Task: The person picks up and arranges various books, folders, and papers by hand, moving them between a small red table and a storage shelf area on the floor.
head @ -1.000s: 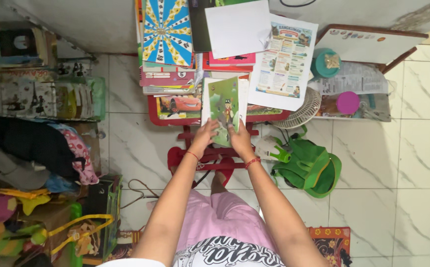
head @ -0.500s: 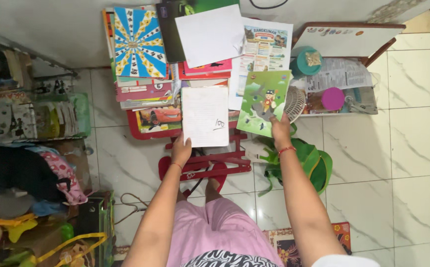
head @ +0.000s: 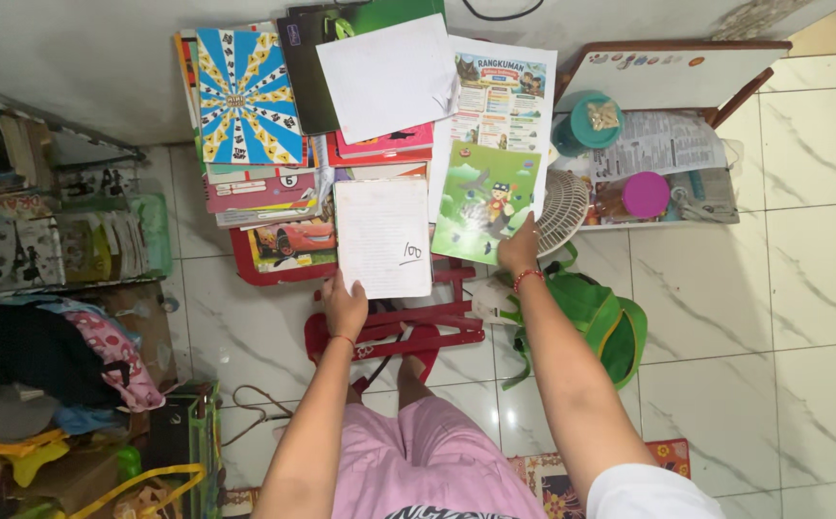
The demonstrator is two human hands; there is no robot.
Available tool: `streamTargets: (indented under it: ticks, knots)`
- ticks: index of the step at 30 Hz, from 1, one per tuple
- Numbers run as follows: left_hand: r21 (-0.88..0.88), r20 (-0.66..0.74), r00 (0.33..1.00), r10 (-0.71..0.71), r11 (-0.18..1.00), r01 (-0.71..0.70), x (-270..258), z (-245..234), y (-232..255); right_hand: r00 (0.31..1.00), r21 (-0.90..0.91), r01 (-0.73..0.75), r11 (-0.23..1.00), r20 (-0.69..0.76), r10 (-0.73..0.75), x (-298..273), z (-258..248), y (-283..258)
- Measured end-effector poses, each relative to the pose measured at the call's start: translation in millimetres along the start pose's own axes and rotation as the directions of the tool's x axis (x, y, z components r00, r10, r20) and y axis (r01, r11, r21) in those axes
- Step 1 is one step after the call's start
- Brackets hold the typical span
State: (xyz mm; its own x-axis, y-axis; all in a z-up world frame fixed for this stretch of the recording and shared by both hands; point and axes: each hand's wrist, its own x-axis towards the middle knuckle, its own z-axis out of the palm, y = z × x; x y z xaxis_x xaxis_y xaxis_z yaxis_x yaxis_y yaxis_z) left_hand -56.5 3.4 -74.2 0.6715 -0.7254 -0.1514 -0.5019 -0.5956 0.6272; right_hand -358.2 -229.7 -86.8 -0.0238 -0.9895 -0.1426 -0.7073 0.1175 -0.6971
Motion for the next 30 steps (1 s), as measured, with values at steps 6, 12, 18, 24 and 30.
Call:
streamTargets:
  ticks: [6,12,18,24,30]
  knots:
    - [0.096,0.048,0.999,-0.011,0.995,0.006,0,-3,8,0.967,-0.147,0.241,0.959,-0.05,-0.25,-23,7,-2]
    - [-0.024,-0.018,1.0,-0.019,1.0,0.019,-6,-2,21,0.954,0.162,0.07,0.984,0.278,-0.113,-95,43,-57]
    - [0.073,-0.026,1.0,-0.002,0.997,0.004,-16,-6,39,0.972,0.226,0.055,0.973,0.21,-0.104,-134,71,-71]
    - [0.067,0.06,0.993,-0.106,0.993,0.101,-14,-24,58,0.961,0.137,-0.202,0.97,0.22,0.169,-142,69,-80]
    - [0.031,0.04,0.992,-0.117,0.993,0.115,-7,-7,35,0.93,0.166,-0.302,0.939,0.268,0.251,-142,74,-58]
